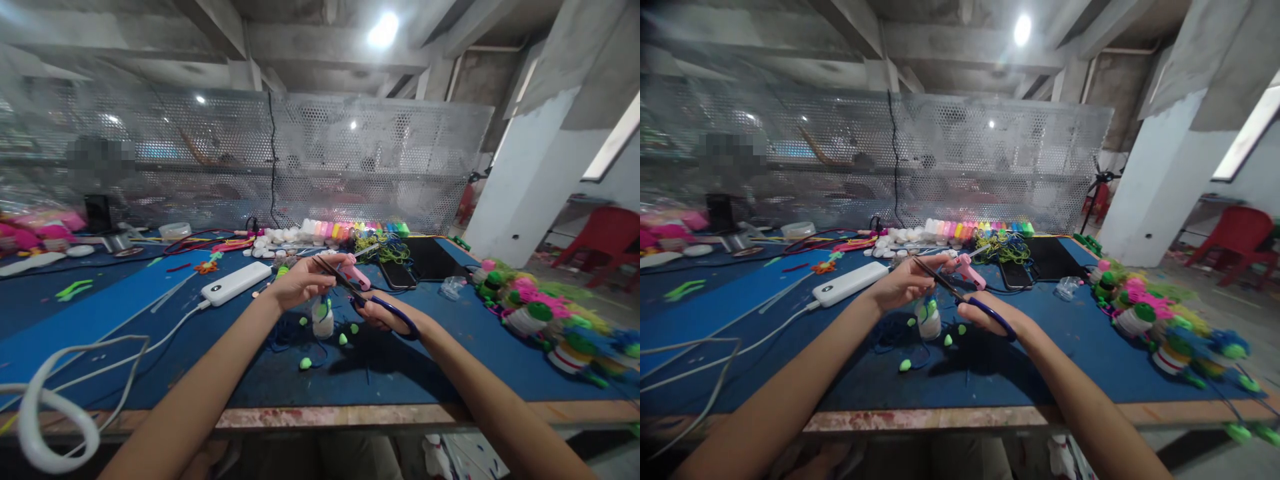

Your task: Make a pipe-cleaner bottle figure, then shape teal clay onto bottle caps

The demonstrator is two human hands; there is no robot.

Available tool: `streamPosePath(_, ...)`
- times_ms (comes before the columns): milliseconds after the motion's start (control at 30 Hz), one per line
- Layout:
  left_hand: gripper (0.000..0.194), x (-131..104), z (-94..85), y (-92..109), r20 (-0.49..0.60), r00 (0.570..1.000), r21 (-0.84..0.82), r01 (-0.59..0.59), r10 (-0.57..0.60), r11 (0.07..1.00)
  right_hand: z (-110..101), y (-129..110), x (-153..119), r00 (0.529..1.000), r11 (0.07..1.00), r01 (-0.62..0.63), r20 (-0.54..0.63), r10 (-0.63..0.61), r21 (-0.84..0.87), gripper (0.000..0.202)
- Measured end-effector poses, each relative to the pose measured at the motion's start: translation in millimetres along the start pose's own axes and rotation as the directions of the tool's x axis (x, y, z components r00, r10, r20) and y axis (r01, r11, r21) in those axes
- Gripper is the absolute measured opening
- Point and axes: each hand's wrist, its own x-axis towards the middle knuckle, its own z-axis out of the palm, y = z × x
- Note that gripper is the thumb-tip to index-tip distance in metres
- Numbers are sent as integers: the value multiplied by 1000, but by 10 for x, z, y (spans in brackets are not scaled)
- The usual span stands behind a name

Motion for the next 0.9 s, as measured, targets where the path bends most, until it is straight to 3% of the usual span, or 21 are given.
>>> streamPosePath(233, 46, 0, -48, -23, 26, 1000, -26, -1, 2, 1000, 15, 19, 18, 999, 999, 34, -23, -34, -12, 61)
streamPosePath(433, 47, -6, -29, -19, 6, 1000, 10, 1, -1, 1000, 82, 38, 39, 996, 989, 2, -92, 11, 145, 58)
streamPosePath(533, 57, -15, 0, -4, -21, 1000, 62, 5, -3, 998, 99, 19, 65, 977, 926, -3, -197, 83, 376, 59)
streamPosePath(633, 73, -29, 34, 15, -2, 1000, 69, -27, 28, 997, 62, -10, 105, 944, 798, 51, -290, 158, 601, 64)
streamPosePath(733, 85, -47, 57, 33, 27, 998, 78, -53, 51, 996, 13, -36, 141, 906, 728, 138, -383, 182, 672, 66)
streamPosePath(900, 102, -65, 76, 52, 43, 999, 103, -2, -3, 995, 43, -13, 168, 874, 698, 186, -441, 204, 691, 63)
